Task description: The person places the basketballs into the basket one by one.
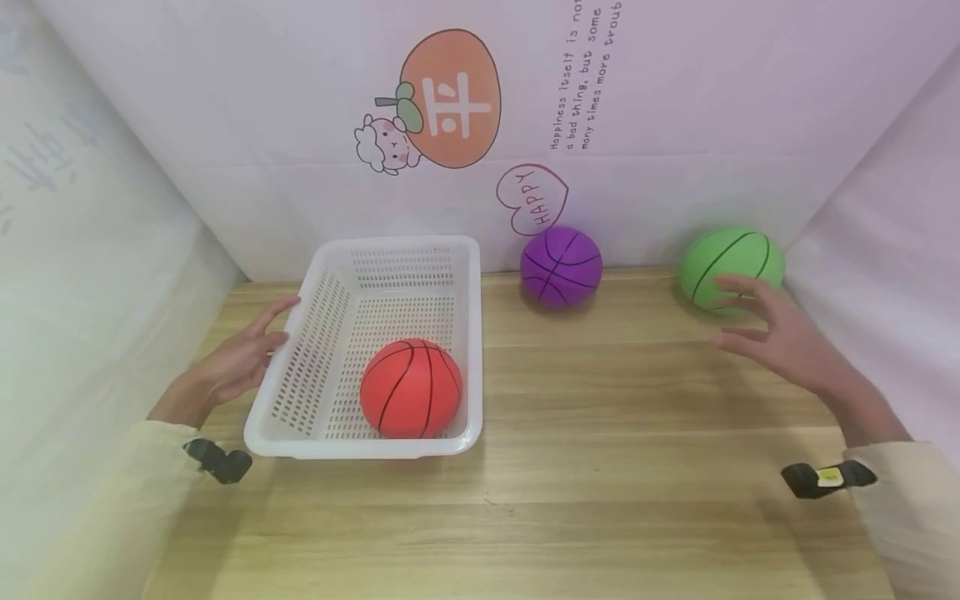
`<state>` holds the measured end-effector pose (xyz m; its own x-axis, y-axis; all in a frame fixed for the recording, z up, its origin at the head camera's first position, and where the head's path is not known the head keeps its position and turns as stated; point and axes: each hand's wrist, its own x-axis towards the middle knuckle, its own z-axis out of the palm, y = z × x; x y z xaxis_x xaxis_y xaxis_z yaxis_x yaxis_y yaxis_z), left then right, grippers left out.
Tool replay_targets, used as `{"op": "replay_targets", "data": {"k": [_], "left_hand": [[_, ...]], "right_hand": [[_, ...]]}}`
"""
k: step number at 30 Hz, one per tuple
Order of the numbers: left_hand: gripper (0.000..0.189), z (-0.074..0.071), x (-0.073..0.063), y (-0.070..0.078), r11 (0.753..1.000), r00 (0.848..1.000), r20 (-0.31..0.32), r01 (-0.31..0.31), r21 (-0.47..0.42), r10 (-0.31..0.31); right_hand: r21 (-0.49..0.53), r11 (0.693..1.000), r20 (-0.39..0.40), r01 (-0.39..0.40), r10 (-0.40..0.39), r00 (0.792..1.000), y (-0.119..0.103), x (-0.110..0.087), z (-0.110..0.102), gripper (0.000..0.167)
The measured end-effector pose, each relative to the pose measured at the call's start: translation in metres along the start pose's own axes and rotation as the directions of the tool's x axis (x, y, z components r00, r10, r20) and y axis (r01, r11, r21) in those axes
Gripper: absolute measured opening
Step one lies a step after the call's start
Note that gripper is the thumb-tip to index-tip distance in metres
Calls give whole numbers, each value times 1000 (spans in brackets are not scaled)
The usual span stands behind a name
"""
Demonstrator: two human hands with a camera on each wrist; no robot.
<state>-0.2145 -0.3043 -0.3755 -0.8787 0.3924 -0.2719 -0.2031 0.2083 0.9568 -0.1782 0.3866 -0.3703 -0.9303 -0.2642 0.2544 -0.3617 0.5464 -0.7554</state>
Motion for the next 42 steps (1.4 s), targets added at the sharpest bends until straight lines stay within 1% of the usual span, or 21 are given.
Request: {"op": "replay_targets", "data": {"k": [3,6,12,16,22,26,28,32,37,39,42], "left_hand": [[61,0,0,-1,1000,1000,2,2,-1,-2],[61,-1,-1,-1,1000,1000,4,5,-1,-5],[60,0,-1,-1,1000,1000,9,-6,-11,7],[60,1,0,-2,1000,1000,13,-1,-24,1],[60,1,0,1,1000,1000,5,3,-17,-3],[60,1,0,1,1000,1000,-5,10,-21,-11],[60,1,0,0,1000,1000,-8,12,-26,-12],[60,1,0,-4,999,1000,-9,12,-31,-12],[61,0,1,-2,1000,1000,1,3,-26,-3],[61,0,2,-1,1000,1000,0,3,-27,-3],[61,0,2,-1,999,1000,-9,10,-32,-10]], "right_hand": [[12,1000,-2,-17,17,1000,1,-1,-3,79],[1,1000,-10,-32,32,999,2,-3,-6,81],[-7,998,-41,-61,61,997,11,-7,-14,81],[-12,997,-66,-75,74,995,15,-8,-18,78],[34,998,-150,-51,56,987,16,-11,-20,69],[38,998,-176,-49,55,983,17,-11,-21,65],[15,997,-183,-73,74,980,21,-11,-23,66],[-42,984,-185,-173,163,969,29,-11,-28,68],[-51,957,-140,-284,275,951,34,-11,-33,71],[-54,950,-118,-309,301,946,36,-11,-34,72],[-63,944,-98,-323,316,944,41,-10,-34,74]]}}
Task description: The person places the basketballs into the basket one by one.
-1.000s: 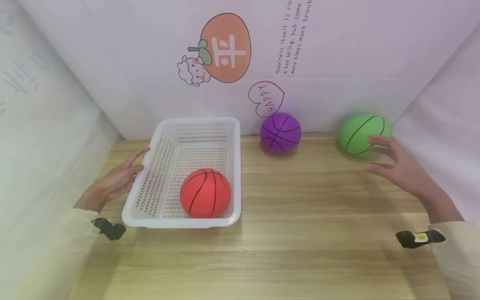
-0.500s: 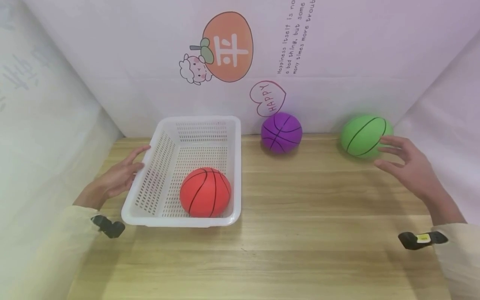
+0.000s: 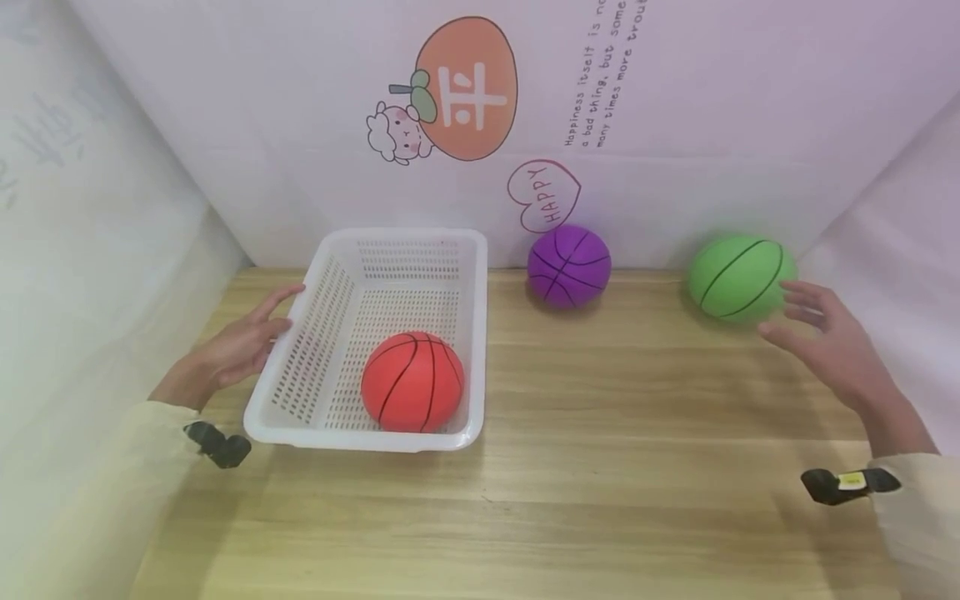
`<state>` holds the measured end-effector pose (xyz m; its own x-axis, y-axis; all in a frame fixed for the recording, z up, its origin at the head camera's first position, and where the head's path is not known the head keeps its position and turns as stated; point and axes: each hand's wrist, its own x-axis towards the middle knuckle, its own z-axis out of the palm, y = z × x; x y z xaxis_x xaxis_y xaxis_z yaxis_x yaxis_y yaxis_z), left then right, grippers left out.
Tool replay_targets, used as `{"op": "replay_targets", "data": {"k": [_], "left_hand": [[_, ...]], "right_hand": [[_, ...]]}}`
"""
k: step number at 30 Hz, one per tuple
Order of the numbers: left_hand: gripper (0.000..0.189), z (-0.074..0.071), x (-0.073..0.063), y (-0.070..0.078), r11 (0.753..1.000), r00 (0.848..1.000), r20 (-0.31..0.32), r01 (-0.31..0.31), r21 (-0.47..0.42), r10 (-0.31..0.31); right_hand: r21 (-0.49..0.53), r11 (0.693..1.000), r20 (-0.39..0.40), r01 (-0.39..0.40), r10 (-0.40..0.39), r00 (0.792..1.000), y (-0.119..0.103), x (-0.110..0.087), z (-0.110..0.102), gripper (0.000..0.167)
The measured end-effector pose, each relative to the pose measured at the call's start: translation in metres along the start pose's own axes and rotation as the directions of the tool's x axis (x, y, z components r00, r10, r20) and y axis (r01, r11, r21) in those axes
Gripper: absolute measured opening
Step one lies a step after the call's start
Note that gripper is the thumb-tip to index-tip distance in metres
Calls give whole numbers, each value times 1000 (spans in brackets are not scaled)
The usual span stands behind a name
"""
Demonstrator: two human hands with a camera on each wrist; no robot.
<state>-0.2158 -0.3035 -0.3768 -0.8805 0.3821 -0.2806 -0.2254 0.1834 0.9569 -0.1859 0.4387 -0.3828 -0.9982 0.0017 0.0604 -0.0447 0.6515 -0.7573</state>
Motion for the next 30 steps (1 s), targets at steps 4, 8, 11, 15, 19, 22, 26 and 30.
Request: {"op": "replay_targets", "data": {"k": [4,8,11,15,19,22,26,30], "left_hand": [[61,0,0,2,1000,1000,-8,14,-7,-14],[61,0,-2,2,1000,1000,-18,15,-6,-15],[61,0,-3,1,1000,1000,-17,7,-9,-7],[61,-1,-4,1,1000,1000,-12,-3,-24,2],[61,-1,-4,0,1000,1000,-5,-9,-30,9],[61,-1,-3,0,999,1000,1,-13,-34,13],[60,-1,-1,0,999,1000,9,-20,-33,20],[61,-2,0,-1,999,999,24,-37,-21,38]], "right_hand": [[16,1000,14,0,0,1000,6,1,0,76],[14,1000,44,-2,2,999,9,4,-2,79],[9,1000,55,-4,3,999,12,8,-4,82],[53,999,41,5,-7,999,13,12,-5,86],[77,997,21,7,-8,1000,13,13,-3,86],[75,997,6,-7,7,1000,13,14,-1,86],[86,996,-13,-17,18,1000,14,16,1,88],[106,994,-38,-19,23,999,15,18,4,89]]}}
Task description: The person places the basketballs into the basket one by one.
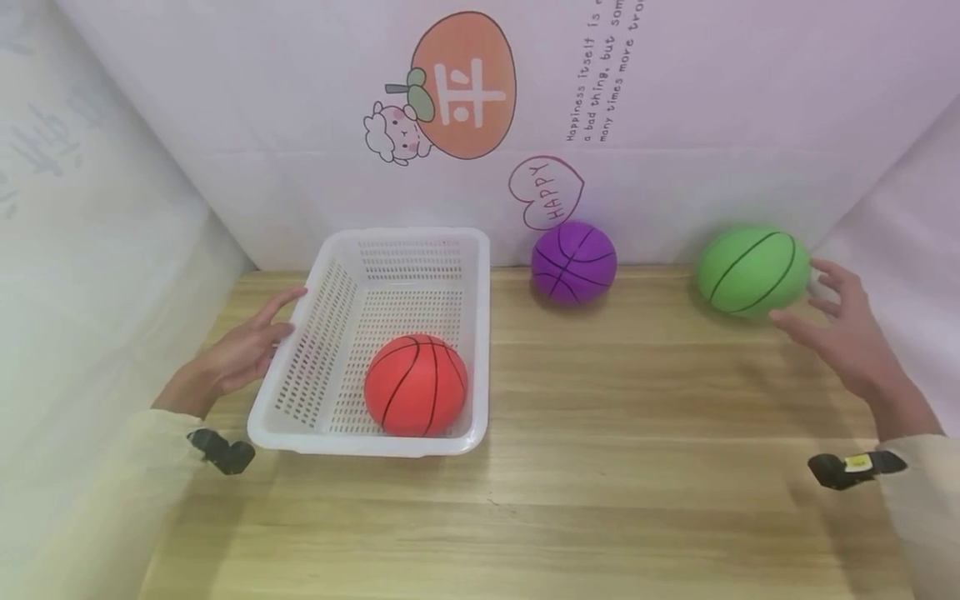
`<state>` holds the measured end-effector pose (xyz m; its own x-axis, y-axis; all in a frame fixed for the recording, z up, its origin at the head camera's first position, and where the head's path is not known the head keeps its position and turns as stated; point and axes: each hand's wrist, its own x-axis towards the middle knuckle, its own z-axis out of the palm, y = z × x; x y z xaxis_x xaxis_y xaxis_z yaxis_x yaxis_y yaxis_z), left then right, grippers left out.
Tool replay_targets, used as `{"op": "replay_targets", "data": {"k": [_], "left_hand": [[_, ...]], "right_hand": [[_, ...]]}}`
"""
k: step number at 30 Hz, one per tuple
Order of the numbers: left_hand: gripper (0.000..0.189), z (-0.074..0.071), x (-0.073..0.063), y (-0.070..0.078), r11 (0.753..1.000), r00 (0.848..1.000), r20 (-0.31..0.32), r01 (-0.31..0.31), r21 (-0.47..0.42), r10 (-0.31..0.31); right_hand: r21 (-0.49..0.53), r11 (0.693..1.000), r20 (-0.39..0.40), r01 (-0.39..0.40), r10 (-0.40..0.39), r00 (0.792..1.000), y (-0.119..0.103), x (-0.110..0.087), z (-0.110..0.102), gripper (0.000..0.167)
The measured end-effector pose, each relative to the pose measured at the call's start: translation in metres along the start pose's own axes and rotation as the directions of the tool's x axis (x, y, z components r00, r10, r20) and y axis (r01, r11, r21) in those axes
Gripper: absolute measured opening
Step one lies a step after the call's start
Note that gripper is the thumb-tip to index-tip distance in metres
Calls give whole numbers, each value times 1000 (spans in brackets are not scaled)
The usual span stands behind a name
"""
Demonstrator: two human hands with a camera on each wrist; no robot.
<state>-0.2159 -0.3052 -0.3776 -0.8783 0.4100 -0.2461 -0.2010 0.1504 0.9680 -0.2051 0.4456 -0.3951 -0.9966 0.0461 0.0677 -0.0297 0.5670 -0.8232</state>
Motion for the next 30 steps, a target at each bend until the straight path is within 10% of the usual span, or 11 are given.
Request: {"op": "replay_targets", "data": {"k": [30], "left_hand": [[61,0,1,-2,1000,999,-26,27,-7,-27]], "right_hand": [[-46,999,-145,-25,18,989,13,41,21,94]]}}
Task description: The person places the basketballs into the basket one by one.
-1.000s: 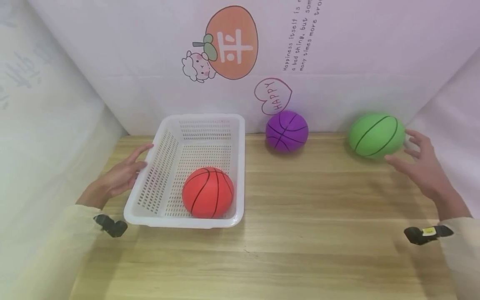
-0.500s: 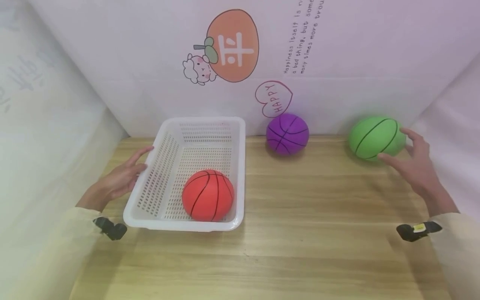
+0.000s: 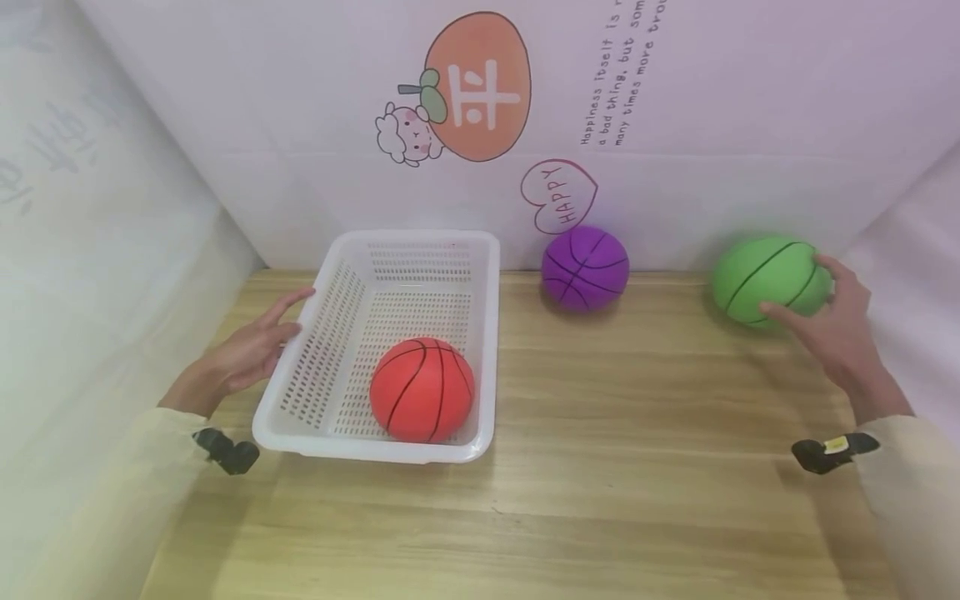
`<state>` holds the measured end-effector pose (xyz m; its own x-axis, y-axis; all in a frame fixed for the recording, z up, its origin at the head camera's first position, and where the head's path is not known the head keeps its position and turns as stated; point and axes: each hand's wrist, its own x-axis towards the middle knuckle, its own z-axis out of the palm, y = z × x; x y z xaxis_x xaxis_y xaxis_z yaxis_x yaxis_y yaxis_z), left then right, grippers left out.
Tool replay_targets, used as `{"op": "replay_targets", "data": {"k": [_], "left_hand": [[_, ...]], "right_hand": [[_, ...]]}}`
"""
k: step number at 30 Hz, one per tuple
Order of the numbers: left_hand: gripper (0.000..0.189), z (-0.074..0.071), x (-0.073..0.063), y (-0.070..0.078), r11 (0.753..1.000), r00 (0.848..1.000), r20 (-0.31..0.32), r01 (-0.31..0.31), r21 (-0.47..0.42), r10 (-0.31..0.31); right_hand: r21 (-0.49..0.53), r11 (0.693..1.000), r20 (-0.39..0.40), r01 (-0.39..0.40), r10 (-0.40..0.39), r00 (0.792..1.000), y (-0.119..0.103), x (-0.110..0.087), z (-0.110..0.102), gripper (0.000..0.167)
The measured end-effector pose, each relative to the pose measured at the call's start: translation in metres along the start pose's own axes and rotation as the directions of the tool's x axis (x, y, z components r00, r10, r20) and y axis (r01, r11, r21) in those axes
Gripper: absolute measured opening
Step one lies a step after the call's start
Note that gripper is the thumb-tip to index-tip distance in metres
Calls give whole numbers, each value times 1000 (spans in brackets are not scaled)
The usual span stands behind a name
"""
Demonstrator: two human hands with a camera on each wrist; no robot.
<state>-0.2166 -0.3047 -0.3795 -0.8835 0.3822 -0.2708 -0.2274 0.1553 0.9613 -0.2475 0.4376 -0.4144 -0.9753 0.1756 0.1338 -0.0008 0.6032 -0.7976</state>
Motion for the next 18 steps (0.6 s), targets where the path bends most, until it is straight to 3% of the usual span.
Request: {"op": "replay_targets", "data": {"k": [18], "left_hand": [[62,0,1,1,1000,1000,-15,12,-14,-12]], "right_hand": [[84,995,-55,-57,62,997,11,20,8,99]]}}
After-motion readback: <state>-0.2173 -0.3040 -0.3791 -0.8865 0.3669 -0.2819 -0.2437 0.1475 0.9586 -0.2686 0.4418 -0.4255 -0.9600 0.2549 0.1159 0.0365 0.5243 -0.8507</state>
